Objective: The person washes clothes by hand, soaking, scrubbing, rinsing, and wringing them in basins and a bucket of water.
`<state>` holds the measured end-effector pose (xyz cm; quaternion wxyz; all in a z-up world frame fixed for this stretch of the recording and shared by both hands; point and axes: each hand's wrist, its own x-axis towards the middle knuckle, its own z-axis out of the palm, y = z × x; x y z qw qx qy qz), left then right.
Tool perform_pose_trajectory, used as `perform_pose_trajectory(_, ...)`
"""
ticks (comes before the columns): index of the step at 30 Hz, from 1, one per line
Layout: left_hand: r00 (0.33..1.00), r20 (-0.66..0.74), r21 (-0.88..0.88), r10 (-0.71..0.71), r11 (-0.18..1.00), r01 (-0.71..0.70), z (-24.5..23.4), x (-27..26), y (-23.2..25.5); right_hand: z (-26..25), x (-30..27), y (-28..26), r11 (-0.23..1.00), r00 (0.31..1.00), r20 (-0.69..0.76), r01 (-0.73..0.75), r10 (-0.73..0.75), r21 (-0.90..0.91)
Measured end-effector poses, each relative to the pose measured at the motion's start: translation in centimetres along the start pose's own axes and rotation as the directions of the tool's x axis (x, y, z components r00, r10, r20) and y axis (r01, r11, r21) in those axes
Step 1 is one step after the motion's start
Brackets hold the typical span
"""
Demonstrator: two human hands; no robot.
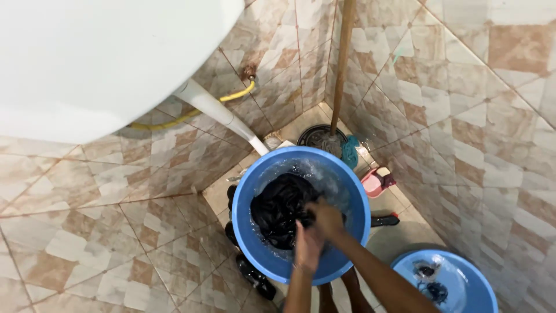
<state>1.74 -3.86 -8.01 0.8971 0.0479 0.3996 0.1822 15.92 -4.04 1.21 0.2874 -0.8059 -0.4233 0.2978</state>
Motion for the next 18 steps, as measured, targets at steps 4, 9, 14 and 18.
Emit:
perform_pose_trajectory(4, 0.991, 0.041, -0.016, -0.125, 0.992, 0.126, -0.5, 1.9, 7.1, 1.1, -5.7, -7.0, 0.880, 0.872, 0.185, 0.471, -0.454, -0.059)
perform_pose_trajectory(9, 0.940, -0.061, 0.104, 0.336, 0.939, -0.329, -3.2, 2.7, 4.2, 4.3, -0.9, -0.1, 0.847, 0.871, -0.115, 0.492, -0.478, 0.203)
perform_pose_trajectory(14, 0.939, -0.344, -0.211, 0.025, 0.972, -0.104, -3.2, 1.0, 2.7, 6.5, 4.2, 8.0, 0.964, 1.000, -0.019, 0.013, -0.008, 0.267)
perform_pose_trajectory(18, 0.874, -0.423, 0.049, 0.240, 0.969, -0.242, -3.8, -0.8, 4.8, 5.6, 5.3, 11.3, 0.972, 0.937, -0.348, 0.069, 0.013, 0.223)
